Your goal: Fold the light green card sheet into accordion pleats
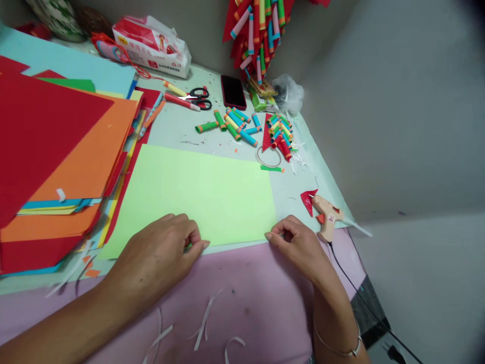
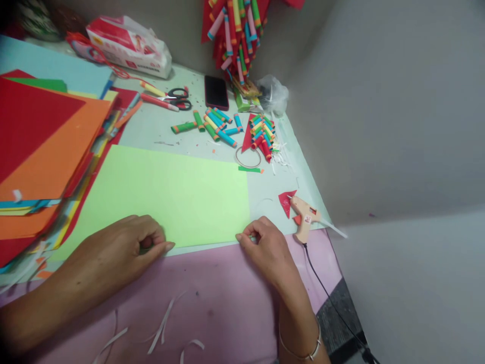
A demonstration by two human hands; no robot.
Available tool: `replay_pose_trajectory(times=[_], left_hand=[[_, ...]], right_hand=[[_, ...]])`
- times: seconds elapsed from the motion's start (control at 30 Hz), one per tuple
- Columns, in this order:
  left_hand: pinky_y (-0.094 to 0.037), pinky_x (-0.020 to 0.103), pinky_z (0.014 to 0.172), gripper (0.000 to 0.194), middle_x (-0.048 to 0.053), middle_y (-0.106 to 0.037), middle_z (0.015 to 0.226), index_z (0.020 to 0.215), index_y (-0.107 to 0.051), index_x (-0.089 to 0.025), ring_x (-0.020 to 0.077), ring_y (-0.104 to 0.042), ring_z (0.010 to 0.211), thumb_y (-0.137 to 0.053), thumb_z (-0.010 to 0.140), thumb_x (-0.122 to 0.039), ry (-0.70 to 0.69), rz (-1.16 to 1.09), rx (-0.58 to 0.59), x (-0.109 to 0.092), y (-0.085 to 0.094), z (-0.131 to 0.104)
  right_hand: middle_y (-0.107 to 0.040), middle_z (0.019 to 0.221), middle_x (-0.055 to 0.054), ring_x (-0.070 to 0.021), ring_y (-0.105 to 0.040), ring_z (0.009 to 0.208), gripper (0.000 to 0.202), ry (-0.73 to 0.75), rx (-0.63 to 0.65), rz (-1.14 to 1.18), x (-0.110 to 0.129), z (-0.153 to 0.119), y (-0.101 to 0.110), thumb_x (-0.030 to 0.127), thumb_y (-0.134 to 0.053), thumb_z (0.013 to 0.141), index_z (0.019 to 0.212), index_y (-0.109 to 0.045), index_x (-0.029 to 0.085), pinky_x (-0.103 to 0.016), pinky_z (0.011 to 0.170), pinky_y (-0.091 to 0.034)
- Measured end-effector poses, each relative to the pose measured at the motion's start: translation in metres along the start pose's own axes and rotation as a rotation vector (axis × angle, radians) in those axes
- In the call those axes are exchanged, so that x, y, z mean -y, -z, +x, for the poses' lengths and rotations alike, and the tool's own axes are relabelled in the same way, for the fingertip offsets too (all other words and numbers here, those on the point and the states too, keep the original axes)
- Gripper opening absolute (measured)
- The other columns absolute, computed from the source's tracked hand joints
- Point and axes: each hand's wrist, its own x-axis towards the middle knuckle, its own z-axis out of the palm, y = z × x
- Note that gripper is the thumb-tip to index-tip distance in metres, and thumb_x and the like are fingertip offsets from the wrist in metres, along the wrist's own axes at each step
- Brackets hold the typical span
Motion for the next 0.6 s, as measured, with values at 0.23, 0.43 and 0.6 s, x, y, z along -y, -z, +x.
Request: replay_pose_trajectory(times=[0.23, 0.43, 0.6], left_hand=[[-0.037, 0.036, 0.065, 0.023, 0.002, -0.064, 0.075, 0.071, -0.061, -0.026, 0.0230, -0.057, 0.077, -0.056, 0.085, -0.044, -0.003, -0.057, 0.022, 0.004, 0.002, -0.002], [-0.040, 0.036, 0.071, 0.019, 0.001, -0.065, 0.075, 0.075, -0.070, -0.030, 0.0230, -0.055, 0.079, -0.055, 0.083, -0.039, -0.053, -0.189, 0.082, 0.006, 0.003, -0.003], [-0.039, 0.037, 0.072, 0.024, 0.002, -0.065, 0.074, 0.073, -0.071, -0.031, 0.0243, -0.054, 0.081, -0.052, 0.083, -0.041, -0.010, -0.196, 0.100, 0.004, 0.003, -0.004]], right_hand=[[-0.060, 0.083, 0.001, -0.0141, -0.050, 0.069, 0.015, -0.003, 0.045, 0.084, -0.003, 0.000, 0.007, 0.036, -0.066, 0.084, 0.075, -0.063, 0.024, -0.029, 0.065, -0.041], [-0.061, 0.084, 0.001, -0.0142, -0.050, 0.071, 0.011, 0.030, 0.105, 0.120, -0.009, 0.000, 0.011, 0.035, -0.069, 0.084, 0.078, -0.069, 0.026, -0.029, 0.066, -0.041], [-0.062, 0.088, 0.000, -0.0146, -0.053, 0.073, 0.007, 0.036, 0.114, 0.115, -0.007, -0.001, 0.011, 0.034, -0.071, 0.084, 0.083, -0.074, 0.028, -0.030, 0.068, -0.042]])
